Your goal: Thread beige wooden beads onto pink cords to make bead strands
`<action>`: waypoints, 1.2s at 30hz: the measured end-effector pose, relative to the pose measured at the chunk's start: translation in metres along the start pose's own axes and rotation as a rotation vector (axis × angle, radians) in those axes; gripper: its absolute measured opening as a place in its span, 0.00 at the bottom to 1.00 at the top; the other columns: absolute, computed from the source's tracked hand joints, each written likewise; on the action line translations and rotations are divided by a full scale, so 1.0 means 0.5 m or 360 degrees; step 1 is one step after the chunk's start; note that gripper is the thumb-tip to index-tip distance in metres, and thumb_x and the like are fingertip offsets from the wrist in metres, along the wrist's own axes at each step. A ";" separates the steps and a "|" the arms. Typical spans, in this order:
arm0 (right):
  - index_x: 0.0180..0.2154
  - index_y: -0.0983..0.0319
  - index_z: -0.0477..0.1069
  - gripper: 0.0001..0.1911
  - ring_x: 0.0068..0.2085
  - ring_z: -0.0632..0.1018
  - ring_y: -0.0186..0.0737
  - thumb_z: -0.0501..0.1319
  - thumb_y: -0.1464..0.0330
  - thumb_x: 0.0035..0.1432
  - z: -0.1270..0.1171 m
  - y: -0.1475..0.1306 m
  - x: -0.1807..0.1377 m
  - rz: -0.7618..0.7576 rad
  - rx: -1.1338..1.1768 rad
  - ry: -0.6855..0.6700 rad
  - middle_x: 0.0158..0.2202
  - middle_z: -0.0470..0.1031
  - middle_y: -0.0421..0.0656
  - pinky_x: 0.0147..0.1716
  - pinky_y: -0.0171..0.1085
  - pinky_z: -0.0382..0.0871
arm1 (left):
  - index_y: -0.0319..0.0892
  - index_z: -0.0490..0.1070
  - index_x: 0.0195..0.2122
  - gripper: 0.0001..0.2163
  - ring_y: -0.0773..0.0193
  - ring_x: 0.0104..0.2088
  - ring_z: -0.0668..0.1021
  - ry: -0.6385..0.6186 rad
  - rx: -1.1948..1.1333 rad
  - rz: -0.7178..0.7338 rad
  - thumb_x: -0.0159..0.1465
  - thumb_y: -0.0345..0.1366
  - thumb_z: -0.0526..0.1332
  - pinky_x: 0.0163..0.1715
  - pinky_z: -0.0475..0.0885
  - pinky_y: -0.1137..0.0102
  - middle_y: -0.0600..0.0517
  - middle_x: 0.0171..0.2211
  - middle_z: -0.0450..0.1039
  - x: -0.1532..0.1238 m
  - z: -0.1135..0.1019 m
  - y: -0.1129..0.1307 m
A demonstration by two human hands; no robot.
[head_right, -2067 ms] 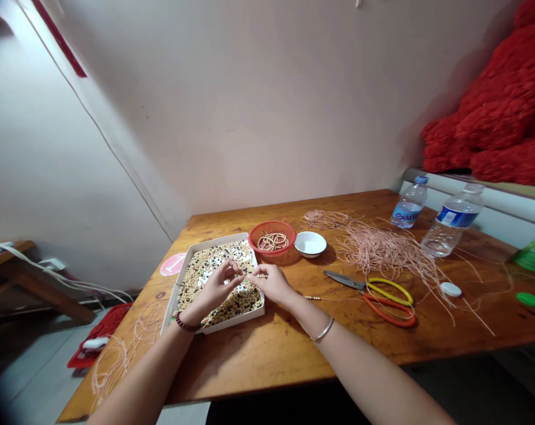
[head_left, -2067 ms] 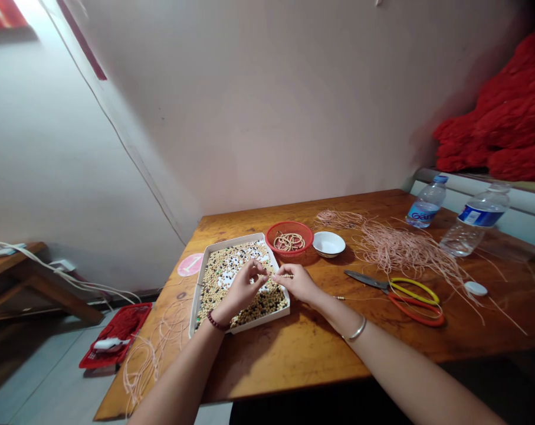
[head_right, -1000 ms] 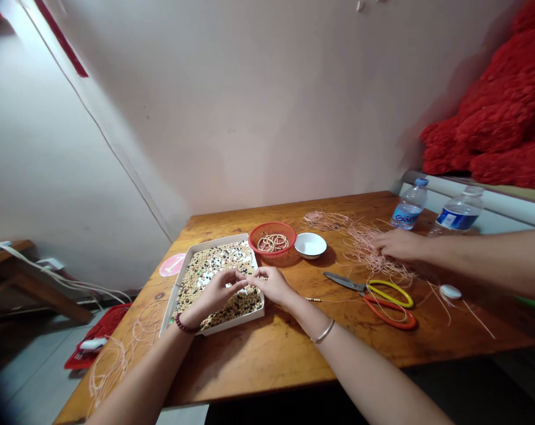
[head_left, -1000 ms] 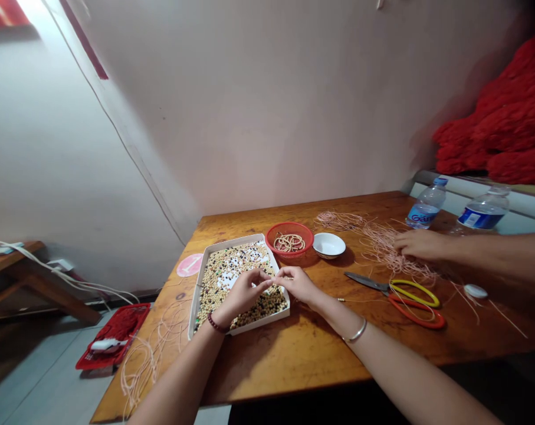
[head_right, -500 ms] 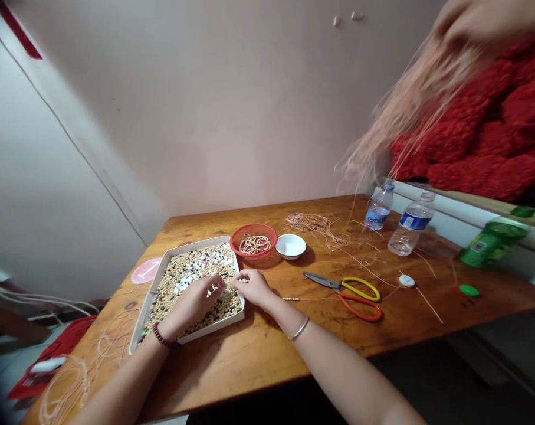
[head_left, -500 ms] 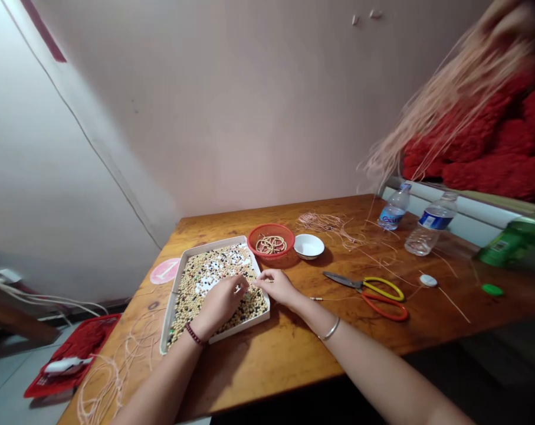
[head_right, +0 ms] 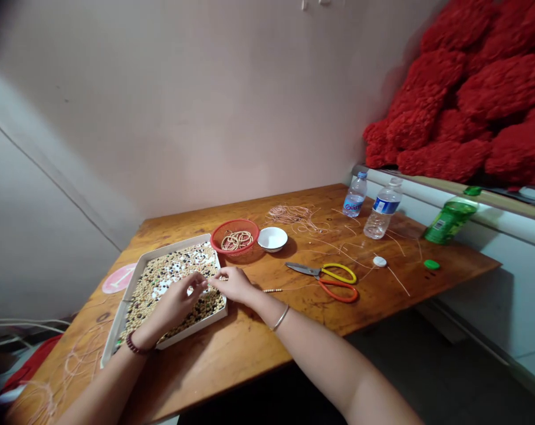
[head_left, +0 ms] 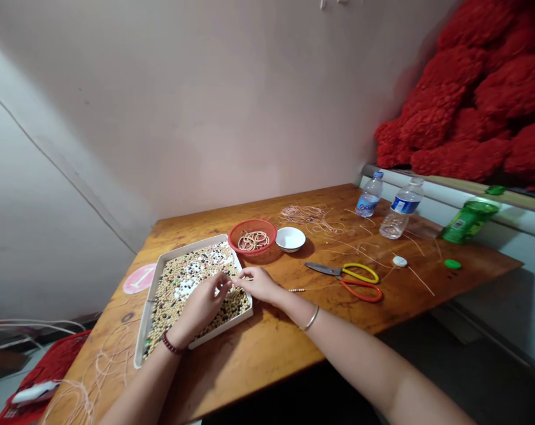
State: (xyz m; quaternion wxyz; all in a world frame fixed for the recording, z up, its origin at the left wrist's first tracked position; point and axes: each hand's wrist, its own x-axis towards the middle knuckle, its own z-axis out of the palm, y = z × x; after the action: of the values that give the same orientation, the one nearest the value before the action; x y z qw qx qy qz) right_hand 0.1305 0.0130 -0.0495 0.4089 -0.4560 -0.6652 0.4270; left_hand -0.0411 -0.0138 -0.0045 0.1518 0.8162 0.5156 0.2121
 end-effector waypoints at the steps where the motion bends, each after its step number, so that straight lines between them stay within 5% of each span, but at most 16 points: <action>1: 0.33 0.64 0.77 0.13 0.33 0.76 0.38 0.60 0.61 0.53 -0.001 -0.001 0.000 -0.0011 -0.0018 0.0010 0.30 0.78 0.42 0.34 0.33 0.65 | 0.43 0.67 0.37 0.13 0.60 0.33 0.74 0.0002 0.0020 0.0005 0.65 0.46 0.50 0.33 0.66 0.69 0.49 0.34 0.74 -0.001 0.000 0.000; 10: 0.30 0.65 0.77 0.09 0.32 0.76 0.37 0.61 0.66 0.50 -0.006 0.001 0.011 0.0061 0.0034 0.0197 0.31 0.79 0.43 0.32 0.32 0.65 | 0.43 0.70 0.36 0.13 0.56 0.35 0.75 -0.0139 0.0467 -0.0221 0.61 0.47 0.55 0.31 0.64 0.69 0.46 0.37 0.74 -0.004 -0.011 -0.029; 14: 0.30 0.64 0.77 0.09 0.32 0.76 0.37 0.62 0.65 0.50 -0.005 0.001 0.011 0.0050 0.0004 0.0194 0.30 0.79 0.43 0.32 0.32 0.65 | 0.45 0.71 0.32 0.10 0.59 0.30 0.75 -0.0310 0.0350 -0.0187 0.62 0.44 0.54 0.28 0.61 0.71 0.50 0.30 0.75 -0.003 -0.010 -0.029; 19: 0.30 0.63 0.77 0.09 0.34 0.77 0.39 0.62 0.65 0.50 -0.002 0.005 0.007 0.0044 -0.0091 0.0166 0.31 0.79 0.43 0.33 0.33 0.65 | 0.43 0.69 0.30 0.11 0.59 0.30 0.75 -0.0274 0.0356 -0.0189 0.63 0.42 0.52 0.28 0.61 0.71 0.48 0.29 0.75 -0.005 -0.010 -0.019; 26: 0.30 0.62 0.77 0.08 0.35 0.77 0.39 0.61 0.66 0.51 -0.004 -0.003 0.003 0.0004 -0.0129 0.0144 0.32 0.80 0.42 0.35 0.33 0.66 | 0.42 0.69 0.41 0.14 0.59 0.32 0.75 -0.0267 0.0165 -0.0130 0.60 0.46 0.55 0.32 0.65 0.70 0.46 0.37 0.74 -0.011 -0.009 -0.018; 31: 0.30 0.62 0.77 0.08 0.33 0.77 0.38 0.61 0.67 0.51 -0.003 0.004 0.004 0.0010 -0.0147 0.0146 0.31 0.79 0.42 0.32 0.32 0.65 | 0.44 0.70 0.32 0.10 0.61 0.28 0.74 -0.0431 0.0165 -0.0096 0.61 0.43 0.54 0.29 0.63 0.72 0.51 0.29 0.74 -0.012 -0.013 -0.021; 36: 0.30 0.62 0.77 0.09 0.33 0.77 0.38 0.60 0.64 0.51 -0.006 0.002 0.001 0.0015 -0.0148 0.0111 0.30 0.79 0.42 0.33 0.32 0.65 | 0.44 0.69 0.33 0.10 0.61 0.29 0.75 -0.0305 0.0093 -0.0111 0.62 0.42 0.53 0.29 0.64 0.71 0.50 0.30 0.75 -0.007 -0.011 -0.029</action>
State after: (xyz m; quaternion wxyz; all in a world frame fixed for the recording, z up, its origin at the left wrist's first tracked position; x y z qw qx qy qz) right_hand 0.1332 0.0141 -0.0494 0.4082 -0.4922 -0.6675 0.3815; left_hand -0.0565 -0.0109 -0.0072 0.1838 0.8184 0.5327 0.1126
